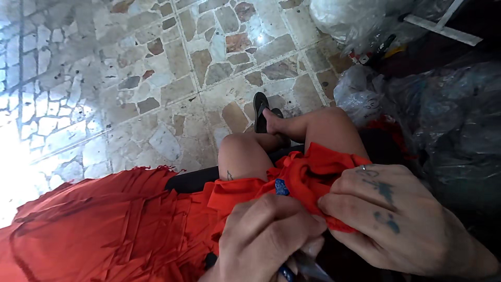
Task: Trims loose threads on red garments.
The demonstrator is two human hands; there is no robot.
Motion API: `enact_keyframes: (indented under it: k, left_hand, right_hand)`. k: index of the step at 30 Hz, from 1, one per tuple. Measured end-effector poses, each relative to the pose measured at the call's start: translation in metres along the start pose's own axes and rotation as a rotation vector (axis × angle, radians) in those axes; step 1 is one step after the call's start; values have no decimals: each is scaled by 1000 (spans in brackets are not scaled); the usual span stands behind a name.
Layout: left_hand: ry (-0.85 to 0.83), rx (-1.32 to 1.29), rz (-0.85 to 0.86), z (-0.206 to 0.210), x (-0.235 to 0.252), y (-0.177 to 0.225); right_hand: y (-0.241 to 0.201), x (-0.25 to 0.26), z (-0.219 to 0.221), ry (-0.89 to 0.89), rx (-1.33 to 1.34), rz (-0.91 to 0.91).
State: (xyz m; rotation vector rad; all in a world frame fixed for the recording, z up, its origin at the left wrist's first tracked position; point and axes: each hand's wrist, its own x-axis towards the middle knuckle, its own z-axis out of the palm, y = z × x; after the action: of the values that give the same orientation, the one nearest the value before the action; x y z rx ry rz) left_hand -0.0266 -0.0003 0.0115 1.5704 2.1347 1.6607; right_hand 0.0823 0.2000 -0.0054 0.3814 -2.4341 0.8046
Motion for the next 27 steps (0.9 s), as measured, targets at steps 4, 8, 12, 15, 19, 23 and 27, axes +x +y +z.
enact_keyframes:
  k: [4,8,12,15,19,23,27]
  left_hand:
    - [-19,42,23,4,1,-2]
    - [-33,88,39,5,1,-4]
    - [-49,222,43,9,0,-5]
    - [-73,219,20,10,0,-6]
    - [-105,-43,-72,8,-1,-10]
    - [-85,-186,-156,6,-4,-12]
    - [-41,-174,-135,6,-4,-13]
  right_hand:
    - [-1,3,-2,-37,-30,-6]
    - [-3,28,-3,-94,-10,-36]
    - [21,10,57,266,-47,-172]
    - [7,24,29,5,-42,-91]
    - [0,38,6,-118,76,-54]
    - [-1,13,1,-92,47,-2]
    - [-3,12,1,-11,38,-45]
